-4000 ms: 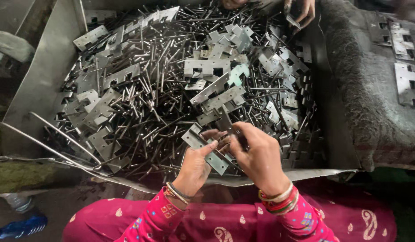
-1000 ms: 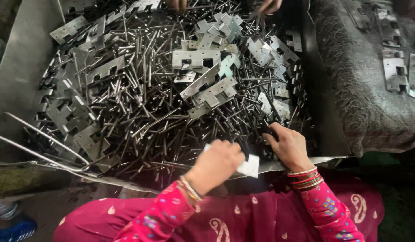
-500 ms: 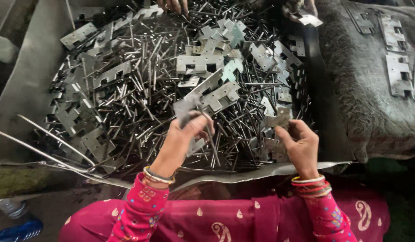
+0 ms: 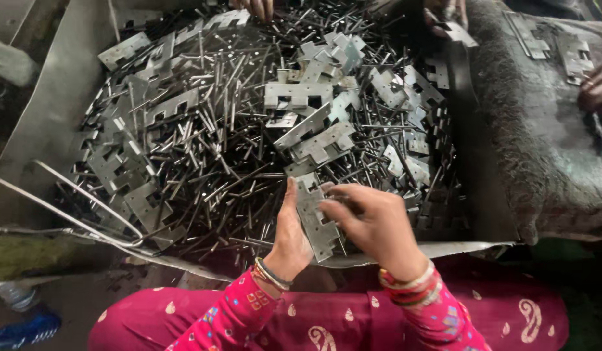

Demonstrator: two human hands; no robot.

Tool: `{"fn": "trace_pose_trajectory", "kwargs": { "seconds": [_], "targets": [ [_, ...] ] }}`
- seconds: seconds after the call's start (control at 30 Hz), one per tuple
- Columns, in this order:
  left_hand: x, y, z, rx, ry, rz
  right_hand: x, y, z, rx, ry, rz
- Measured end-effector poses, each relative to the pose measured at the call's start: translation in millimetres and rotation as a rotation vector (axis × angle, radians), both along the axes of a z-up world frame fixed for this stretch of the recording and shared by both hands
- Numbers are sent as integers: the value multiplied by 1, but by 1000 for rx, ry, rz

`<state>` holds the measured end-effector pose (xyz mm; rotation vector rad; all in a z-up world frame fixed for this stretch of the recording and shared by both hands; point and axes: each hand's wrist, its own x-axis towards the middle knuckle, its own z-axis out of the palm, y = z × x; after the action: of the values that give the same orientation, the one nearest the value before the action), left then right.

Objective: The person sits on the floor and assembles small metal brackets by inserting pins into them. They pick up brackets and pins from a large pile, insert the pins, and place the assembled units onto a nearby surface.

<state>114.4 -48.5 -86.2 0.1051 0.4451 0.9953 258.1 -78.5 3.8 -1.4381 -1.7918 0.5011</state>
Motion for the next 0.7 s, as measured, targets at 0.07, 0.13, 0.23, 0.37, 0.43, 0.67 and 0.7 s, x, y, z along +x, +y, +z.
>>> {"fn": "trace_pose_trajectory", "kwargs": {
  "seconds": [0.07,0.13,0.23,0.37,0.43,0.67,0.7],
  "targets": [
    [-4,0,4,12,16,-29,13,-6,-8,-52,81,-62],
    [0,-1,9,-13,74,-44,27,-10,-24,-50,12,-138],
    [8,-6,17,184,104,-12,29,-18,-57,-420,252,-42],
    [-11,6,24,521,740,15,29,-27,-87,-552,795,8],
    [-56,23,26,1004,1363,291,36,-28,-91,-539,882,14],
    [-258,63,-1,129,2838,82,45,-32,-92,-574,849,-72],
    [-265,66,-9,74,2878,120,45,-33,-92,-569,840,-86]
  ]
}}
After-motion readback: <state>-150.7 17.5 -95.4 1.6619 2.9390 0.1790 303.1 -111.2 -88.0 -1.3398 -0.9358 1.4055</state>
